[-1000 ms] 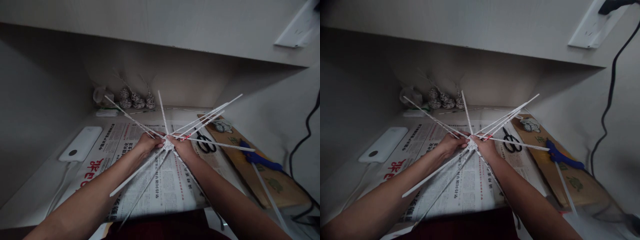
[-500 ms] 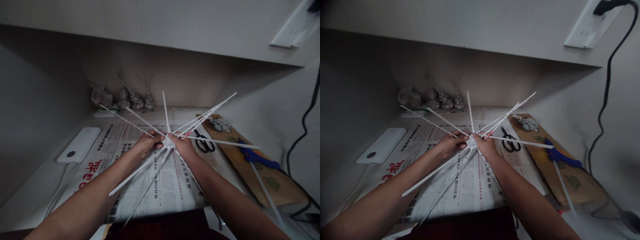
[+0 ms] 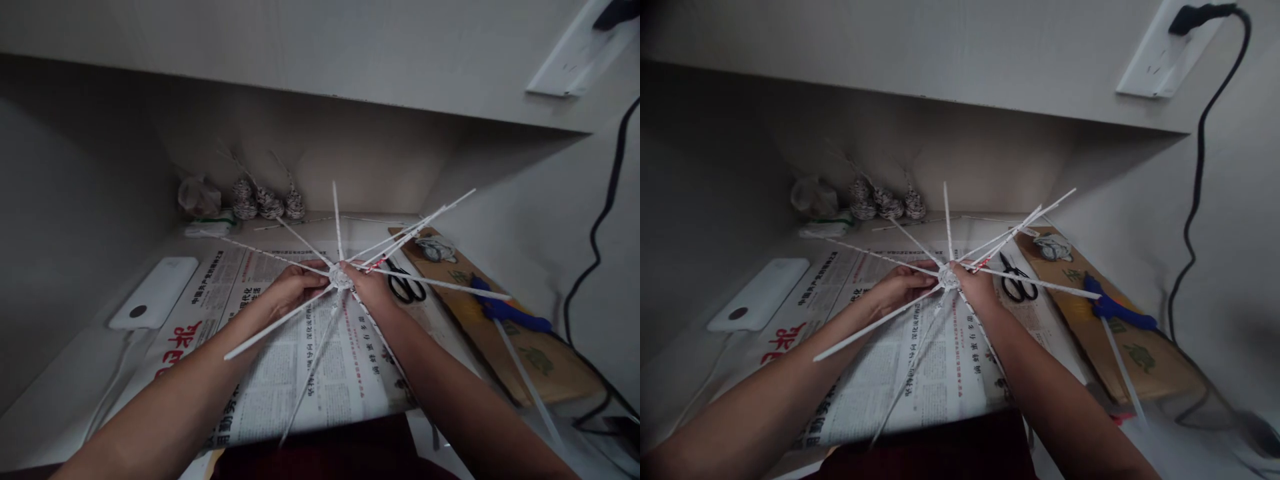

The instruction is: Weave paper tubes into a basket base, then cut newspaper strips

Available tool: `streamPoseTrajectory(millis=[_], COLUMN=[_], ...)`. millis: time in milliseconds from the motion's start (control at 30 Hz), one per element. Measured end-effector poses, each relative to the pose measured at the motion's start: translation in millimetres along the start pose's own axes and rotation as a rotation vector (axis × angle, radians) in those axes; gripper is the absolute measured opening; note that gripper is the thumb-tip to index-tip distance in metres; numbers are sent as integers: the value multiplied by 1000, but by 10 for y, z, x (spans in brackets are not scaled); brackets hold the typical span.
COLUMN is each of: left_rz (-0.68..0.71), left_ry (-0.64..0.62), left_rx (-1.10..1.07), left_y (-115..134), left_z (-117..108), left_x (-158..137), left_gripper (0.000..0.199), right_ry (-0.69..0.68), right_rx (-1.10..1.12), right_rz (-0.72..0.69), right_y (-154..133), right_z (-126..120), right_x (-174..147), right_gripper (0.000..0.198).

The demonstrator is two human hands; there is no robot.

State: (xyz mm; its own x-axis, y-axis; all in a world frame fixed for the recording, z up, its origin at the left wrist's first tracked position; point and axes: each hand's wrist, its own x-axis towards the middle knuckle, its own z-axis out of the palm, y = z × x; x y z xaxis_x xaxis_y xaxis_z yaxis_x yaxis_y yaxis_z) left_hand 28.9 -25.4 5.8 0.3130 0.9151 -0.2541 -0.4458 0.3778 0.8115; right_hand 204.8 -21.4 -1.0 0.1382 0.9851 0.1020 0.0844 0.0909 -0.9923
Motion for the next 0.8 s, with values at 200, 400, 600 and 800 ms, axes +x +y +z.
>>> streamPoseTrajectory(millis=[200, 400, 600, 800], left_rz=[136, 174, 145, 206], left_ry=[120, 191, 213, 184], left_rx=[63, 96, 138, 215], left_y=[-72, -68, -28, -38], left_z=[69, 82, 107, 90], left_x=[12, 26, 8, 5], left_gripper=[39, 42, 37, 32], right_ry=[-139, -156, -141, -138], right_rx=[-30, 19, -12, -6], right_rz=[-61, -28, -34, -22], right_y=[-23, -5, 89, 80], right_z=[76, 82, 86, 99], right_x=[-66, -78, -58, -71], right_gripper=[27, 25, 27, 28])
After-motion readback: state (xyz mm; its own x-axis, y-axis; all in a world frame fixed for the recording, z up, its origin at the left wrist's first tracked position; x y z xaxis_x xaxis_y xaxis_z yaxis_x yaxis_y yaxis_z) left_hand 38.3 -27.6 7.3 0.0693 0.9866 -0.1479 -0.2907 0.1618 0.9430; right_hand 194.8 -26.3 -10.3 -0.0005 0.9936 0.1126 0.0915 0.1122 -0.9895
